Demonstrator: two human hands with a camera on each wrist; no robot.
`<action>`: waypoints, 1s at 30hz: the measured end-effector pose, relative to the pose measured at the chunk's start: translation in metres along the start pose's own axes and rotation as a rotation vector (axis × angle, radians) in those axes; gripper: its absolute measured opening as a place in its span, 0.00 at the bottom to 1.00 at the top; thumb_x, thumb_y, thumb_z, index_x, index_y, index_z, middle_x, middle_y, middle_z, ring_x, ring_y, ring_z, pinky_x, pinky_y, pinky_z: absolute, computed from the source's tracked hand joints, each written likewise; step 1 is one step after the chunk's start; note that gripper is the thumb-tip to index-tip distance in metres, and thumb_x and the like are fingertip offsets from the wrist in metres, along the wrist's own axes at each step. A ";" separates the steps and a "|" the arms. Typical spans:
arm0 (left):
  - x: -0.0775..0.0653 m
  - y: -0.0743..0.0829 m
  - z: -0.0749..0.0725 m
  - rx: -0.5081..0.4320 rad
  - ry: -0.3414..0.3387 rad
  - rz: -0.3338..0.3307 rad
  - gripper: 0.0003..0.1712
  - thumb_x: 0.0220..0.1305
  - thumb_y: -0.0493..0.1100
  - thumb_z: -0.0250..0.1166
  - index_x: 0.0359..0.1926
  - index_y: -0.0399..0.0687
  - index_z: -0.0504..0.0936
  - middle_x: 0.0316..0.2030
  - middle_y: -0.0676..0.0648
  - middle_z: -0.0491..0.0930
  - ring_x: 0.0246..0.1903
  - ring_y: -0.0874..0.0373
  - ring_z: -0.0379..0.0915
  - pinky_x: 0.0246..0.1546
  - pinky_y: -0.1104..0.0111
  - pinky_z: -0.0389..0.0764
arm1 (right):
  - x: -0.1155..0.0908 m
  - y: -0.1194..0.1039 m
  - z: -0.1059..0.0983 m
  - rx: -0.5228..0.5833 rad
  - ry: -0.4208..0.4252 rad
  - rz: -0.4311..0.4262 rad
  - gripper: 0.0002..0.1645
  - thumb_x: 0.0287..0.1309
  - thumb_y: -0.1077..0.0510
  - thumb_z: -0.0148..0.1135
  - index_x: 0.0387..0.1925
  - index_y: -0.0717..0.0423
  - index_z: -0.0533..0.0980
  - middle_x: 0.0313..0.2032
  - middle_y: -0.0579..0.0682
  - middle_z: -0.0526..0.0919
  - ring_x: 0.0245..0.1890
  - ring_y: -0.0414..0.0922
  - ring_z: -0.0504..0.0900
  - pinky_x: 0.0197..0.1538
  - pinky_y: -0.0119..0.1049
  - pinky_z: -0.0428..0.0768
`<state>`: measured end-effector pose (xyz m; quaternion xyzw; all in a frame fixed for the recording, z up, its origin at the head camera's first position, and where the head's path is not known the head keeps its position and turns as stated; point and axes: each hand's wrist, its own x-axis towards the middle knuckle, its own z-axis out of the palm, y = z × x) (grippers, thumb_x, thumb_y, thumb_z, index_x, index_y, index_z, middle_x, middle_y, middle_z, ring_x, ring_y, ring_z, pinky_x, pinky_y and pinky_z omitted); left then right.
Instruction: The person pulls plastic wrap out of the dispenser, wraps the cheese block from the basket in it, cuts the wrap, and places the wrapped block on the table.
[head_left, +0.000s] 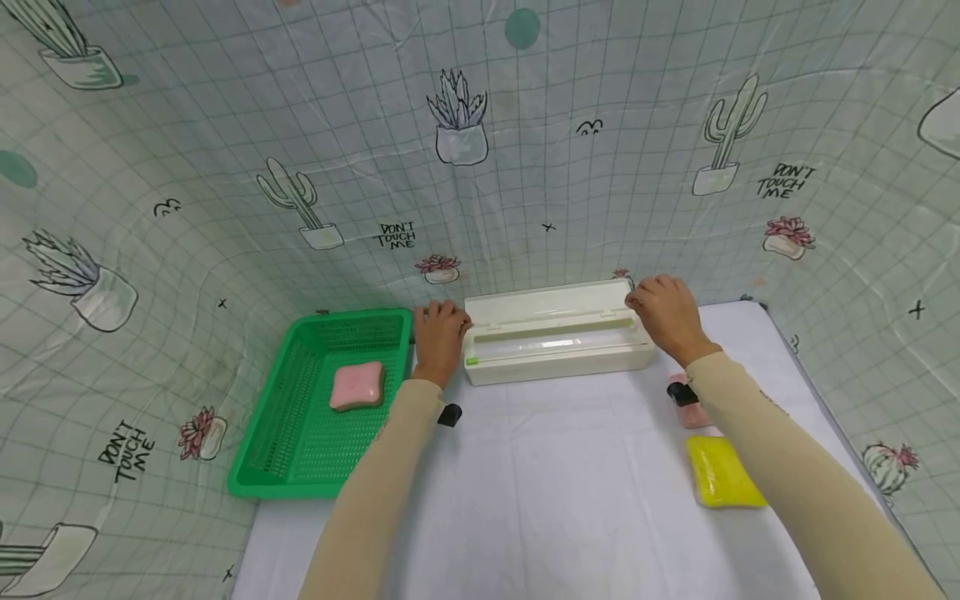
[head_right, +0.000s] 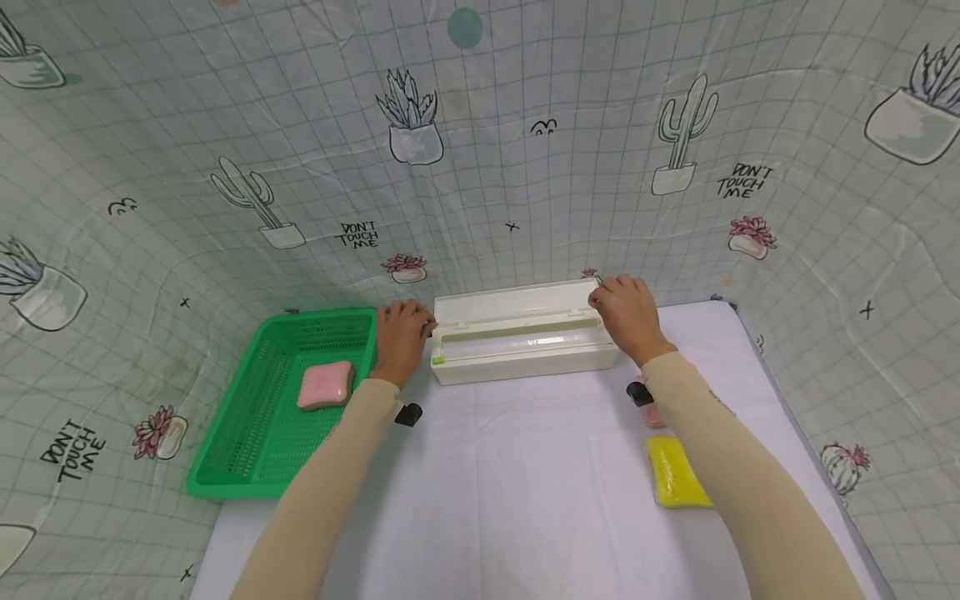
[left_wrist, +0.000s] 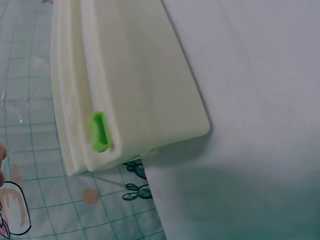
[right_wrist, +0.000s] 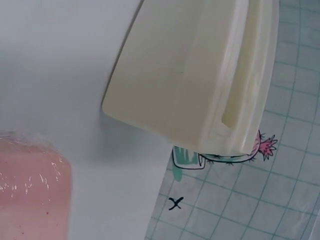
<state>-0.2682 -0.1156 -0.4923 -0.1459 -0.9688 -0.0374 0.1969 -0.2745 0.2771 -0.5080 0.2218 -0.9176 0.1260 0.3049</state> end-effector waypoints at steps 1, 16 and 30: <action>0.001 0.000 -0.001 0.005 0.002 0.002 0.10 0.76 0.48 0.65 0.44 0.53 0.91 0.46 0.48 0.83 0.52 0.48 0.74 0.64 0.50 0.69 | 0.002 0.000 -0.001 -0.003 0.000 0.000 0.03 0.57 0.68 0.76 0.33 0.65 0.86 0.33 0.59 0.86 0.38 0.61 0.82 0.44 0.57 0.79; 0.016 -0.007 -0.017 0.017 0.078 0.041 0.10 0.76 0.47 0.65 0.42 0.50 0.91 0.44 0.47 0.84 0.50 0.47 0.74 0.65 0.49 0.70 | 0.022 0.002 -0.016 -0.035 0.020 0.002 0.04 0.60 0.67 0.75 0.35 0.66 0.87 0.34 0.60 0.87 0.40 0.62 0.82 0.46 0.59 0.79; 0.029 -0.009 -0.035 0.056 0.100 0.040 0.09 0.75 0.47 0.66 0.43 0.51 0.91 0.44 0.47 0.82 0.51 0.47 0.74 0.63 0.50 0.70 | 0.037 0.005 -0.028 -0.041 0.047 -0.003 0.04 0.60 0.67 0.74 0.36 0.66 0.87 0.35 0.60 0.87 0.41 0.62 0.81 0.47 0.59 0.78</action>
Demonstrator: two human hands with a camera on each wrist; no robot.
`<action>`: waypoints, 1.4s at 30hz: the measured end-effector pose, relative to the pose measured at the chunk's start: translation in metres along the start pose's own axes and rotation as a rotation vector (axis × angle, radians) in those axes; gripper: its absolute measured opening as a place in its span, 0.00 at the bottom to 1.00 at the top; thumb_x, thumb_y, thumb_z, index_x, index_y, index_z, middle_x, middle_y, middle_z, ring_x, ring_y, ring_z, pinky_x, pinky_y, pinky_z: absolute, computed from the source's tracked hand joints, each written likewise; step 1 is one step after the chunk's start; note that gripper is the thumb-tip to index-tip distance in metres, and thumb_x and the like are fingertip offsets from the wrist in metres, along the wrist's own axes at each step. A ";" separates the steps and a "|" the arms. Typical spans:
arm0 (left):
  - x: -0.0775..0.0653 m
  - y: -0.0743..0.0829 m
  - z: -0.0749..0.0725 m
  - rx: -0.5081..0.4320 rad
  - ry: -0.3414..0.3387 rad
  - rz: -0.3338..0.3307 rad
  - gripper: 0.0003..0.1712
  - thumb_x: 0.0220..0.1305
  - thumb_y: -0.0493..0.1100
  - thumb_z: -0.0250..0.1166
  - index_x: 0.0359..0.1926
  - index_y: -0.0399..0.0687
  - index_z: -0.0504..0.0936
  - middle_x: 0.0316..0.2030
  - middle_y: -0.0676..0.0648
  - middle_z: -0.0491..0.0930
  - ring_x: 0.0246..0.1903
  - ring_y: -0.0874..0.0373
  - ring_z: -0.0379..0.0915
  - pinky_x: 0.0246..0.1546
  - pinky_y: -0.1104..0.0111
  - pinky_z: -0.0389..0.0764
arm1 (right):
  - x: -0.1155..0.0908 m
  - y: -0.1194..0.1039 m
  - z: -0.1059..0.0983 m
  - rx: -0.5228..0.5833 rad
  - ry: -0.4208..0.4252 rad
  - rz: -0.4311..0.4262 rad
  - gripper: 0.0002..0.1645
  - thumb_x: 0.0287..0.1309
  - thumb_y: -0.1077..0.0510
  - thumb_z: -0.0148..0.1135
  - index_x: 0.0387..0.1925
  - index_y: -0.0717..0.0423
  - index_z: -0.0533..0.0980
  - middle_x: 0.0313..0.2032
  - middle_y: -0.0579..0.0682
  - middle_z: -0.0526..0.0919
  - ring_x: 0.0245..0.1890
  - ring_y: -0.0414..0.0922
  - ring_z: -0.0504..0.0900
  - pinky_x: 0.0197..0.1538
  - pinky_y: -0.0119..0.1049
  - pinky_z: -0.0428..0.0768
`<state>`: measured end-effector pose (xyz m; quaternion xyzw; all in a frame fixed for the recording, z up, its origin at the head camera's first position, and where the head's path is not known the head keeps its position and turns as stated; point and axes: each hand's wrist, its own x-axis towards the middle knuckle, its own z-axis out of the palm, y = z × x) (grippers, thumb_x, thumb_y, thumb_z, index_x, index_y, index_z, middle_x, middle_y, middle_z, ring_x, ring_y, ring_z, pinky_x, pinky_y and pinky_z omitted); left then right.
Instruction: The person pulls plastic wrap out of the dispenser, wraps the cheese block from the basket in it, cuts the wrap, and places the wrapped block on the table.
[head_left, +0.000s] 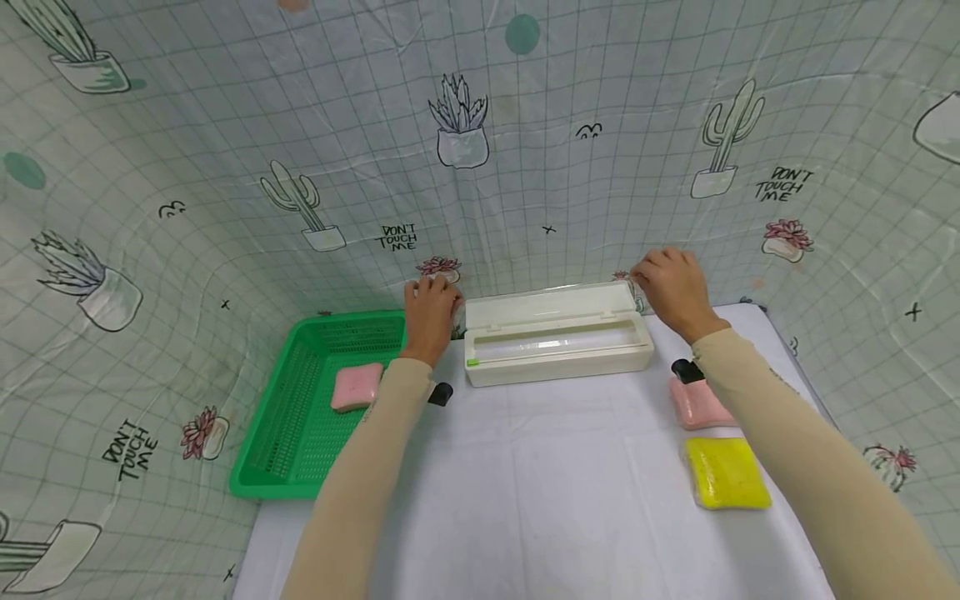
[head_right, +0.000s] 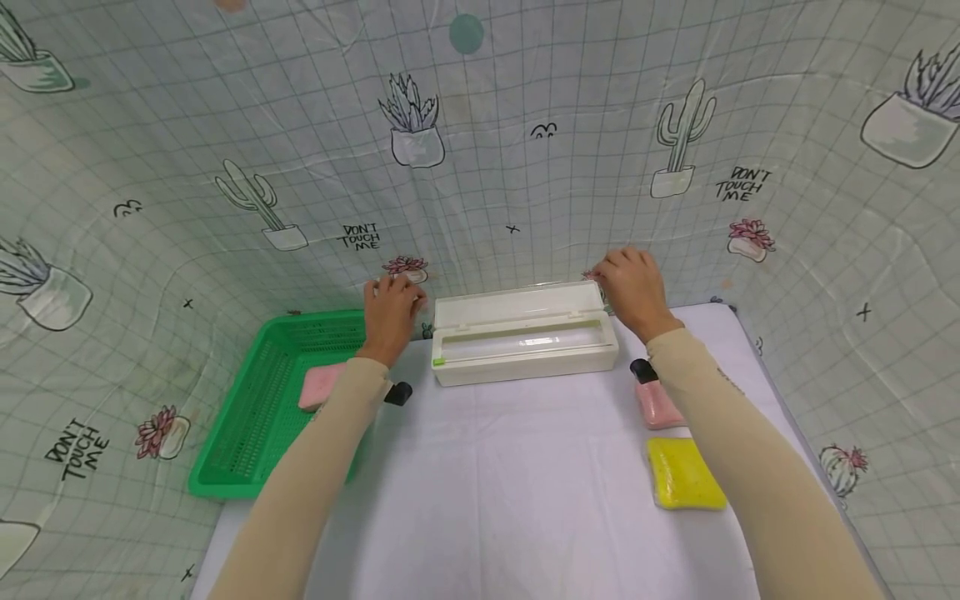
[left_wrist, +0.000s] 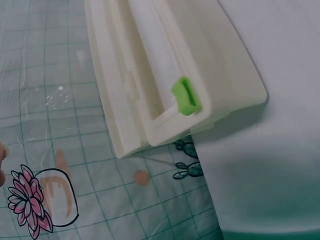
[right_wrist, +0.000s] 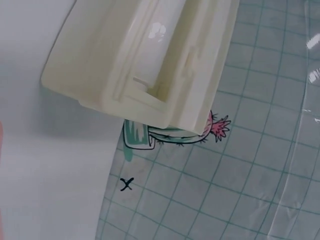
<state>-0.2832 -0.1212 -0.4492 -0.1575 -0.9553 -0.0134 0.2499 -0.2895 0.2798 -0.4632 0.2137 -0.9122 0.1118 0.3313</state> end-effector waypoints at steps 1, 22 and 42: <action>0.001 0.000 -0.001 0.000 -0.007 -0.003 0.09 0.76 0.47 0.65 0.43 0.51 0.91 0.45 0.47 0.83 0.52 0.47 0.74 0.63 0.50 0.70 | 0.001 0.000 -0.001 0.001 0.006 -0.001 0.04 0.60 0.68 0.74 0.36 0.66 0.87 0.35 0.60 0.86 0.41 0.62 0.81 0.47 0.59 0.78; 0.016 -0.008 -0.025 0.014 0.020 -0.019 0.15 0.78 0.51 0.59 0.48 0.51 0.90 0.46 0.47 0.83 0.52 0.47 0.73 0.62 0.52 0.69 | 0.029 -0.001 -0.021 0.004 0.089 -0.007 0.04 0.61 0.67 0.74 0.36 0.66 0.87 0.34 0.60 0.86 0.39 0.62 0.80 0.42 0.58 0.75; 0.032 -0.018 -0.045 -0.039 0.118 -0.015 0.12 0.76 0.48 0.63 0.45 0.49 0.90 0.46 0.46 0.83 0.51 0.45 0.72 0.62 0.49 0.68 | 0.054 0.000 -0.040 0.016 0.141 -0.011 0.05 0.63 0.66 0.72 0.37 0.67 0.86 0.36 0.62 0.85 0.42 0.64 0.79 0.45 0.61 0.74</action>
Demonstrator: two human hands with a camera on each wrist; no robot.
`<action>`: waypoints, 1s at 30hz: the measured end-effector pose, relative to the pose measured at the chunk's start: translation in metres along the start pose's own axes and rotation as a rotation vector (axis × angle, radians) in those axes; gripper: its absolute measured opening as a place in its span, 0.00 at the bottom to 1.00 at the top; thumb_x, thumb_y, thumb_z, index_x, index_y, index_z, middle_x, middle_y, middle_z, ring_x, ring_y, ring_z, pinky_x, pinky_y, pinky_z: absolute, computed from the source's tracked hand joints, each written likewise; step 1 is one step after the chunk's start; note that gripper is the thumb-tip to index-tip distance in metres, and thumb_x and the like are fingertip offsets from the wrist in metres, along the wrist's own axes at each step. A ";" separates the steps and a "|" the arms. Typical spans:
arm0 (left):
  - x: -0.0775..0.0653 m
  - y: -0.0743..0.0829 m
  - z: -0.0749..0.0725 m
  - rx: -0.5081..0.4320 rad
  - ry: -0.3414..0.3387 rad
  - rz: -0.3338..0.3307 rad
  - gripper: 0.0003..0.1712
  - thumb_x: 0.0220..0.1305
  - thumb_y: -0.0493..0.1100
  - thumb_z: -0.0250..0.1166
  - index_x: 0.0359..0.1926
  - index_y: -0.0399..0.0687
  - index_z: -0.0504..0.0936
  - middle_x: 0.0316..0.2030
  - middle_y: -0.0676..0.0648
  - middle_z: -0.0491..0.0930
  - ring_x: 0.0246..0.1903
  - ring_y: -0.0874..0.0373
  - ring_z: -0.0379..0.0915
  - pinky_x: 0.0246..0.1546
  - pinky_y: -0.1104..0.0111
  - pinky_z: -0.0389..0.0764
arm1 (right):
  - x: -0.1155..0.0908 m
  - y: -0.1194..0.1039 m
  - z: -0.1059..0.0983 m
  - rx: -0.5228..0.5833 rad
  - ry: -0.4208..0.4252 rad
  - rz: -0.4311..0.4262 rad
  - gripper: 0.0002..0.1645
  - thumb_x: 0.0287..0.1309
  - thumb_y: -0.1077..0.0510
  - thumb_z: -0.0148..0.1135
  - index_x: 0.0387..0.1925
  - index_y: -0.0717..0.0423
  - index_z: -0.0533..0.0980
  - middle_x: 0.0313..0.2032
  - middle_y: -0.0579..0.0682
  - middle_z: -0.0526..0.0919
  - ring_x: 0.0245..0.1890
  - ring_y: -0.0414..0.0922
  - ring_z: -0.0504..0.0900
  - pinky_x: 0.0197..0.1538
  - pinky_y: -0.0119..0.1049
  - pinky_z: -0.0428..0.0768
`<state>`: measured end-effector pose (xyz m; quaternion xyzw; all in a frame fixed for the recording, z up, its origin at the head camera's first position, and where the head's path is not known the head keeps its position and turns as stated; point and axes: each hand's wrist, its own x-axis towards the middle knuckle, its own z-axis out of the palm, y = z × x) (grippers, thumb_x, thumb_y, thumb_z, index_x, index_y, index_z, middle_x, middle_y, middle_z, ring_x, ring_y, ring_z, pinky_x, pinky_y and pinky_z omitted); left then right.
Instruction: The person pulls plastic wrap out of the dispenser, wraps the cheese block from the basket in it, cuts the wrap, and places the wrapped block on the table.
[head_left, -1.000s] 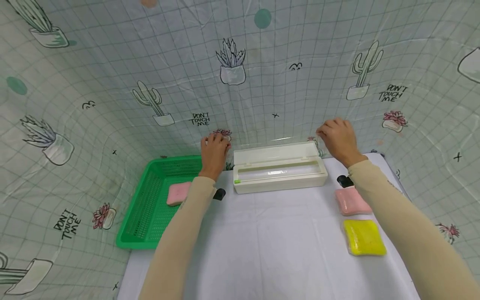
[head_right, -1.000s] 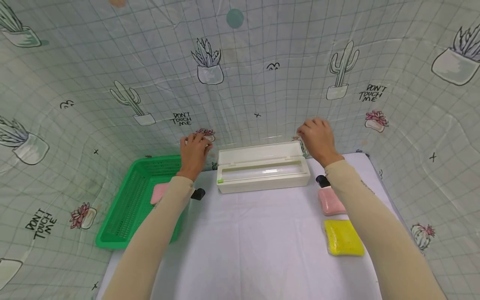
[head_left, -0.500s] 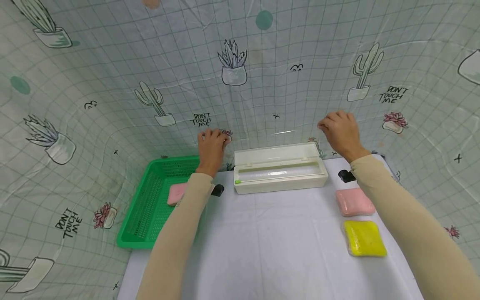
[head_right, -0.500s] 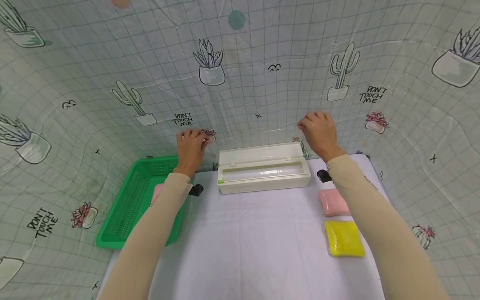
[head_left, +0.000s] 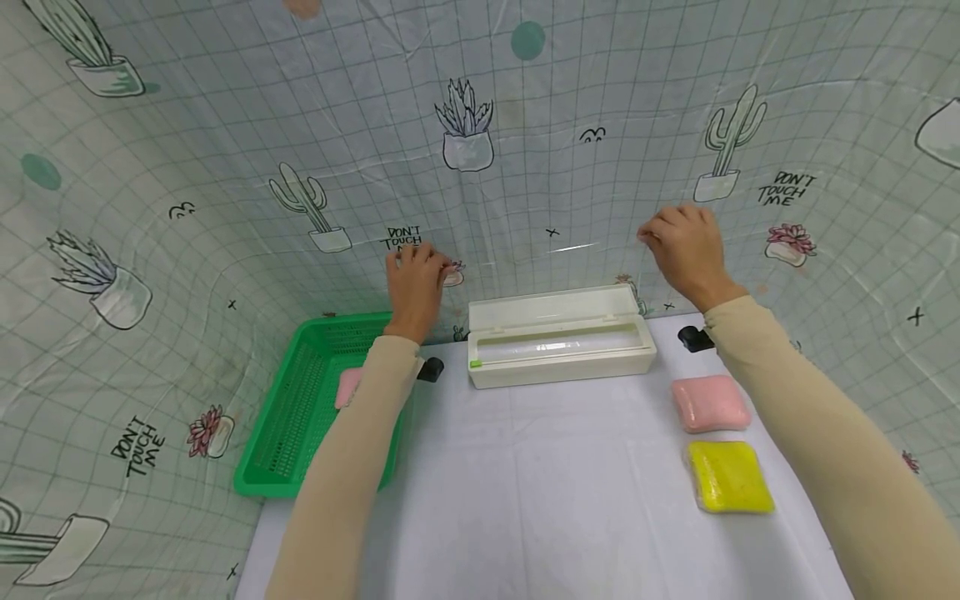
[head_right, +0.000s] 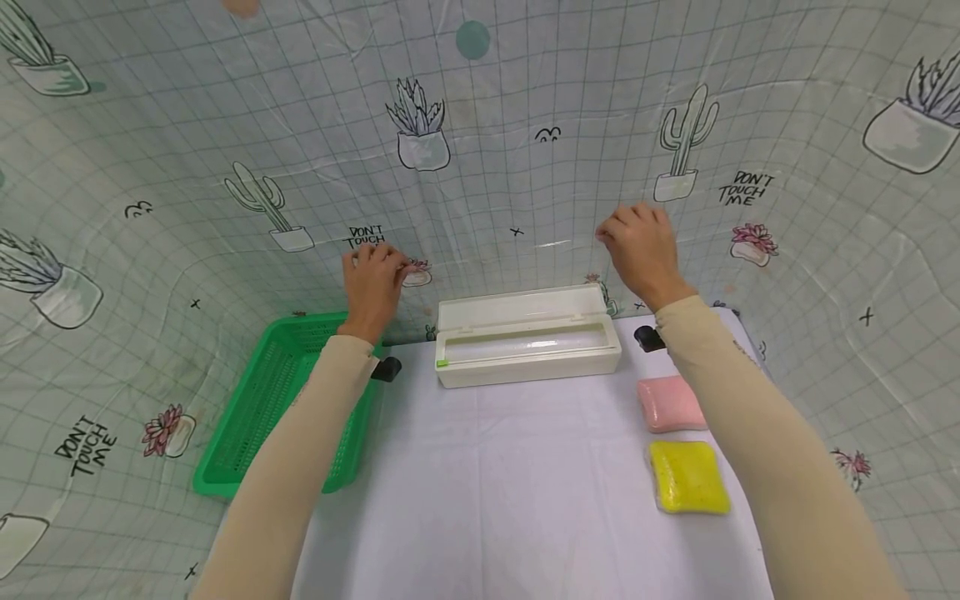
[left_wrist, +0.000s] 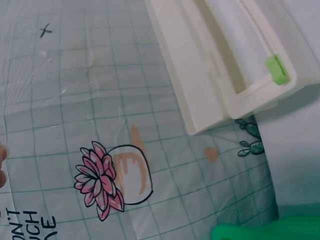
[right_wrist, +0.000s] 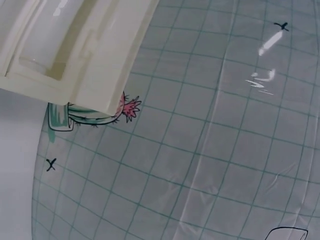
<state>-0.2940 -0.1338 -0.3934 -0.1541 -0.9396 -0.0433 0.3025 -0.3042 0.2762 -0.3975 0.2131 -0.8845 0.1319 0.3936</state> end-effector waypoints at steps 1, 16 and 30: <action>0.001 0.000 -0.001 0.013 -0.005 -0.002 0.13 0.77 0.49 0.62 0.46 0.49 0.90 0.46 0.46 0.83 0.52 0.46 0.72 0.62 0.49 0.68 | 0.001 0.000 -0.001 0.002 0.006 -0.002 0.05 0.63 0.66 0.72 0.37 0.67 0.85 0.36 0.62 0.85 0.42 0.64 0.80 0.45 0.61 0.74; 0.015 -0.001 -0.021 0.062 0.057 0.001 0.11 0.76 0.48 0.65 0.45 0.49 0.90 0.47 0.45 0.84 0.52 0.45 0.73 0.61 0.50 0.69 | 0.021 0.001 -0.013 -0.003 0.032 0.006 0.06 0.64 0.66 0.72 0.38 0.68 0.86 0.37 0.62 0.86 0.42 0.63 0.79 0.48 0.60 0.73; 0.025 -0.003 -0.034 0.014 0.133 0.009 0.11 0.75 0.48 0.66 0.44 0.48 0.90 0.46 0.45 0.84 0.50 0.45 0.74 0.60 0.49 0.69 | 0.037 -0.001 -0.027 0.014 0.059 0.008 0.07 0.66 0.65 0.70 0.39 0.68 0.85 0.38 0.64 0.85 0.44 0.65 0.78 0.51 0.62 0.72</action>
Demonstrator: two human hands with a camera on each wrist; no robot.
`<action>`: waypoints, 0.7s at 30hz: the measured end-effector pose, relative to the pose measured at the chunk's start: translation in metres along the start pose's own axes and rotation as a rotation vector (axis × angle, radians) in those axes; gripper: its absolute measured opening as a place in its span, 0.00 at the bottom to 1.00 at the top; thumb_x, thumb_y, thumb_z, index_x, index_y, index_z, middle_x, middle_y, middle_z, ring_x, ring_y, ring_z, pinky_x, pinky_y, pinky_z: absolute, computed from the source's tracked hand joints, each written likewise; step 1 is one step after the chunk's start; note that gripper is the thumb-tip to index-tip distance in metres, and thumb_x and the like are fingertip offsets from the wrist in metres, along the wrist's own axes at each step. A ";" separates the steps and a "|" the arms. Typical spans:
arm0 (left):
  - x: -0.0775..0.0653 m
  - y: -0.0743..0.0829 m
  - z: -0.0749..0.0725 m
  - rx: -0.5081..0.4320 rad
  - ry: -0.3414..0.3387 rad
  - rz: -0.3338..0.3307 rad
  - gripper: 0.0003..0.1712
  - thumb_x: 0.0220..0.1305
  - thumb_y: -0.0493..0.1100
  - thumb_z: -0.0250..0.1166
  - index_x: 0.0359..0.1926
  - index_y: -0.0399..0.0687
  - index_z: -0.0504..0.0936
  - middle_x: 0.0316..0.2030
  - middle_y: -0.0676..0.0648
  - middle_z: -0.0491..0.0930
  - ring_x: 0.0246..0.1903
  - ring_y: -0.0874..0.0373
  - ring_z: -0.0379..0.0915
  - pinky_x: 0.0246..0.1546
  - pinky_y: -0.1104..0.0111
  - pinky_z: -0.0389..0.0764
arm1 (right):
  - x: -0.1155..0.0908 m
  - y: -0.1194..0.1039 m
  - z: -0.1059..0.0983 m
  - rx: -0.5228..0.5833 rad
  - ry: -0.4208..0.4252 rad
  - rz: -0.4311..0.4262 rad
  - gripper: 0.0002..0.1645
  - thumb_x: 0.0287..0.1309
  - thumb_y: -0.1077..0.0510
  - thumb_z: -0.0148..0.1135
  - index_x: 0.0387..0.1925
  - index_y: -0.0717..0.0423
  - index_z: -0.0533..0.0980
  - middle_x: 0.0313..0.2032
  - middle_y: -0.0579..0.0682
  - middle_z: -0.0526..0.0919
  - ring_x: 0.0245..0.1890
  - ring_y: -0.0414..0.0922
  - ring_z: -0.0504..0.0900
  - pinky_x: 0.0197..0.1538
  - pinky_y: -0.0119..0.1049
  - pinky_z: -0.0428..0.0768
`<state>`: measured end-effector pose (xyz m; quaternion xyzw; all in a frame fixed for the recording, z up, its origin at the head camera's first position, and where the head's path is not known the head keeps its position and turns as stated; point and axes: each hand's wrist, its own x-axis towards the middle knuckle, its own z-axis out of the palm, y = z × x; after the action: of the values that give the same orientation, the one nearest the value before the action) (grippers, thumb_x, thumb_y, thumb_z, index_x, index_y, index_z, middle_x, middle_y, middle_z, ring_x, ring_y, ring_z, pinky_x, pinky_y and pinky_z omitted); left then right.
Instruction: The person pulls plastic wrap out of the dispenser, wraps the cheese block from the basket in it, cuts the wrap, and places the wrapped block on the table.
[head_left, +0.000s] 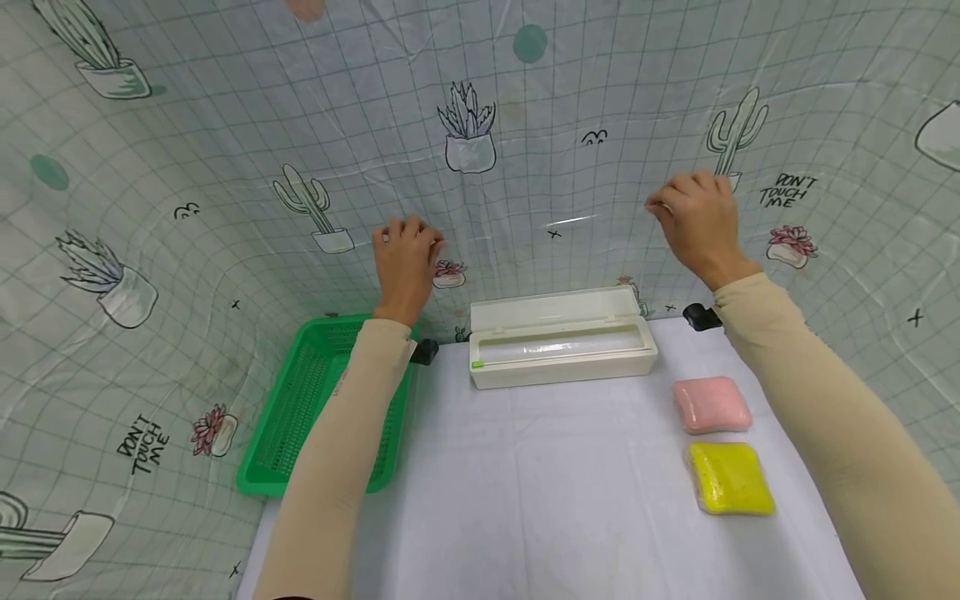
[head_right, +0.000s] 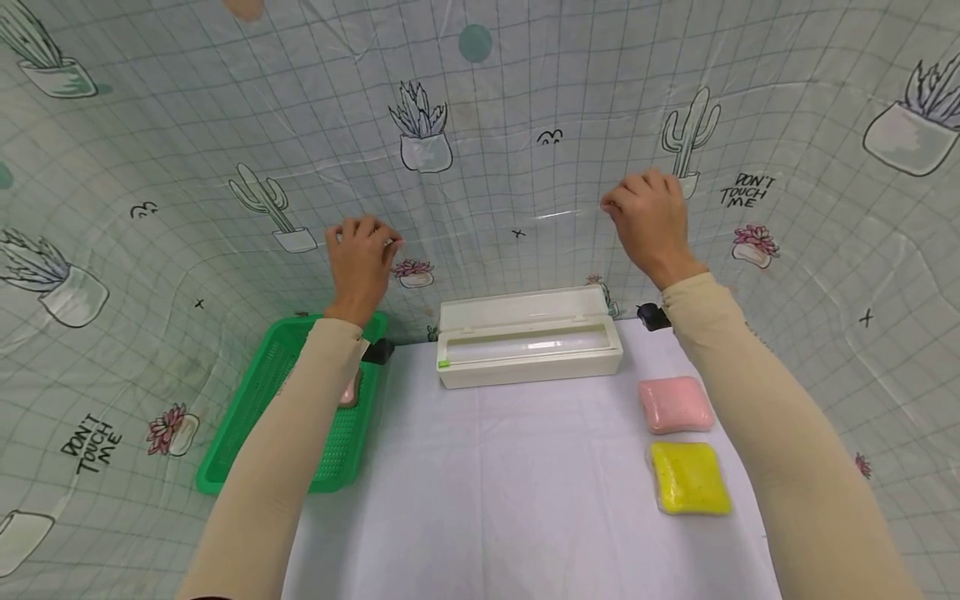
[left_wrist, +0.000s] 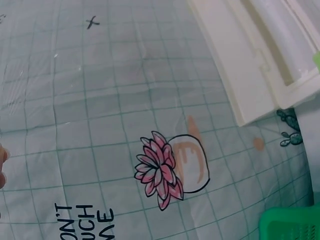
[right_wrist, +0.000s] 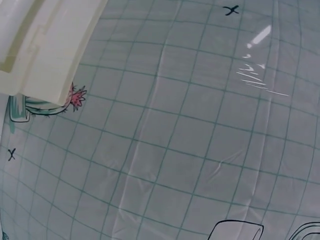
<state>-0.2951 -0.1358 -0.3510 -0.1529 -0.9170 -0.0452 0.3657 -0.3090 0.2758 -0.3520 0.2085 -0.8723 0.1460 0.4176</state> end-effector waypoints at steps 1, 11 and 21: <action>0.001 0.000 -0.001 -0.004 0.000 -0.002 0.11 0.75 0.48 0.66 0.44 0.48 0.91 0.46 0.45 0.84 0.50 0.45 0.74 0.61 0.49 0.69 | 0.001 -0.001 -0.001 0.000 0.001 0.000 0.07 0.66 0.64 0.70 0.39 0.68 0.85 0.38 0.64 0.85 0.44 0.65 0.78 0.51 0.62 0.72; 0.011 -0.003 -0.009 0.010 0.016 -0.012 0.12 0.75 0.48 0.65 0.44 0.48 0.91 0.44 0.45 0.83 0.50 0.44 0.74 0.58 0.50 0.68 | 0.012 -0.002 -0.009 -0.012 0.018 -0.001 0.08 0.68 0.63 0.70 0.39 0.68 0.86 0.39 0.64 0.85 0.47 0.65 0.78 0.54 0.63 0.72; 0.019 -0.004 -0.020 0.014 0.043 -0.017 0.13 0.75 0.49 0.64 0.44 0.47 0.90 0.46 0.44 0.83 0.51 0.44 0.73 0.59 0.49 0.67 | 0.023 -0.003 -0.017 0.001 0.029 0.001 0.10 0.71 0.61 0.67 0.41 0.68 0.85 0.40 0.64 0.84 0.46 0.66 0.76 0.52 0.62 0.69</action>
<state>-0.2966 -0.1391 -0.3236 -0.1413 -0.9105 -0.0451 0.3859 -0.3095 0.2751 -0.3234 0.2060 -0.8662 0.1496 0.4300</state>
